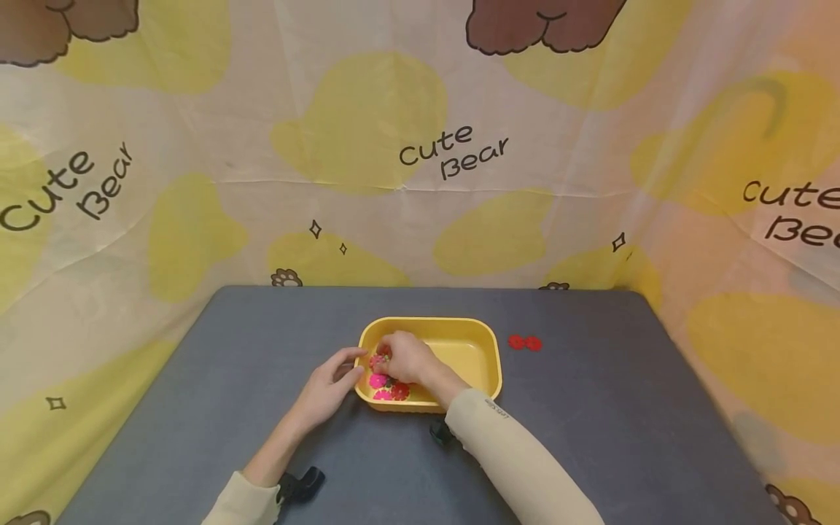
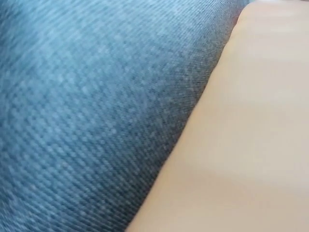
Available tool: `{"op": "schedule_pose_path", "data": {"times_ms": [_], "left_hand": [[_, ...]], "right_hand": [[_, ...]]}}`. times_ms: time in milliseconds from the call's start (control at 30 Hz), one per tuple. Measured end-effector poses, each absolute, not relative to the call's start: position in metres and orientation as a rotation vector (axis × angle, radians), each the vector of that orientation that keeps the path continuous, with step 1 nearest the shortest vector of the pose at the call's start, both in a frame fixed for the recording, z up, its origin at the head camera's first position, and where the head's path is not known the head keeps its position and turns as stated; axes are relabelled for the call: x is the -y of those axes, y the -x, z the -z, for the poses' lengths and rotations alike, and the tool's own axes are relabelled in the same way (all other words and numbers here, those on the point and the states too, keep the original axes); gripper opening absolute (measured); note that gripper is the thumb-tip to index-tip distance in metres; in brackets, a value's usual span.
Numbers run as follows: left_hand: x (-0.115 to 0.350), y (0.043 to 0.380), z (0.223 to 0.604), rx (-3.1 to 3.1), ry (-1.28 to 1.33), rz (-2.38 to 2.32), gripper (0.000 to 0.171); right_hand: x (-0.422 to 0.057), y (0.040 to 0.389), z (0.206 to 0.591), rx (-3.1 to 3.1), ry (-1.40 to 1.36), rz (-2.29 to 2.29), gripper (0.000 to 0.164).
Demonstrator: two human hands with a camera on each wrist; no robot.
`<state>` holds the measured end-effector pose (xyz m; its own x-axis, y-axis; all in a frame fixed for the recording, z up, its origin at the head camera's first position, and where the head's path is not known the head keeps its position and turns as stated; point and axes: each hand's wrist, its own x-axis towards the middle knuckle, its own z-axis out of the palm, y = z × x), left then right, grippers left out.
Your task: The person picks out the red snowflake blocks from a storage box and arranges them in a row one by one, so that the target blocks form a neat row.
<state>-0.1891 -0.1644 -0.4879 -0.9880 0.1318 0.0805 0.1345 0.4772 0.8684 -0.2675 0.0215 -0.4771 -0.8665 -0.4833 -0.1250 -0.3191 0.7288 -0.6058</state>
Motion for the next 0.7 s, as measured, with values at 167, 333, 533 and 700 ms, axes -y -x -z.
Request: {"op": "schedule_pose_path", "data": {"times_ms": [167,333,533,700], "left_hand": [[0.1644,0.1886,0.4886,2.697,0.230,1.600,0.031],[0.1647,0.1882,0.4885,2.695,0.223,1.622,0.032],[0.1645,0.1867,0.4864,2.698,0.234,1.631,0.033],[0.1640,0.1862,0.4859,2.695,0.232,1.627,0.033]], "right_hand": [[-0.0219,0.2675,0.4784,-2.670,0.650,0.853,0.033],[-0.0228,0.2675,0.4795,-2.674,0.680,0.879,0.030],[-0.0241,0.2671,0.4800,-2.664,0.679,0.923,0.027],[-0.0264,0.2669,0.4807,-2.624,0.623,1.003,0.025]]}}
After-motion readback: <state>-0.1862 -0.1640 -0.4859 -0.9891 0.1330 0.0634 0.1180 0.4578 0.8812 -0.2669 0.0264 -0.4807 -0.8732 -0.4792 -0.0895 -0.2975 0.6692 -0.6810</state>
